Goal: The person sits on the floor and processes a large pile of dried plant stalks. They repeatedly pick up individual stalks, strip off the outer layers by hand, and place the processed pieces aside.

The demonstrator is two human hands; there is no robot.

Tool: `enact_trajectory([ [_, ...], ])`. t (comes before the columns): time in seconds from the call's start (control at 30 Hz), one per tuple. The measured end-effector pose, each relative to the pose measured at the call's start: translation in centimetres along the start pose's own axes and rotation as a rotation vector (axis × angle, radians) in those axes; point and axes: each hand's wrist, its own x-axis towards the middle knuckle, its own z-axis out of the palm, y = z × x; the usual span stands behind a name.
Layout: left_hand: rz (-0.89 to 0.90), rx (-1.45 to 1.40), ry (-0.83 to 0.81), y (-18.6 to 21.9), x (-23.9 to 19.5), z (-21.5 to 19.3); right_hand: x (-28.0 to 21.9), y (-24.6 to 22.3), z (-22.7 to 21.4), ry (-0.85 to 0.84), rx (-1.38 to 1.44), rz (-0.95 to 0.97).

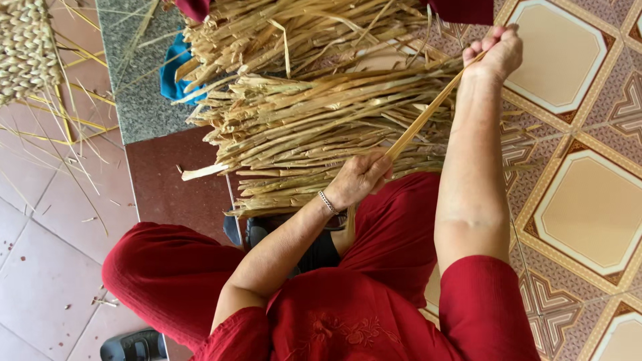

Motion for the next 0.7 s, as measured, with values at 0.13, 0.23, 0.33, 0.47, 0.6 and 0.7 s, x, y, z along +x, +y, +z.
enact_trajectory([
  [0.13, -0.111, -0.137, -0.074, 0.9, -2.6, 0.4, 3.5, -0.7, -1.8, 0.034, 0.059, -0.023],
  [0.23, -0.153, -0.213, -0.066, 0.9, -4.2, 1.7, 5.8, -0.7, -4.5, 0.057, 0.078, -0.058],
  [0.33, -0.218, -0.232, -0.076, 1.0, -6.0, 2.9, 8.0, -0.3, -6.6, 0.18, 0.092, -0.075],
  [0.47, -0.303, -0.203, -0.08, 1.5, -9.6, 3.6, 10.8, -1.9, -10.5, 0.269, 0.129, -0.058],
  [0.6, -0.351, -0.172, -0.125, 1.2, -11.8, 4.1, 10.9, -1.4, -15.5, 0.224, 0.069, -0.049],
  [0.7, -0.244, -0.166, -0.144, 1.1, -12.9, 2.7, 10.6, -0.1, -16.5, 0.23, 0.077, -0.001],
])
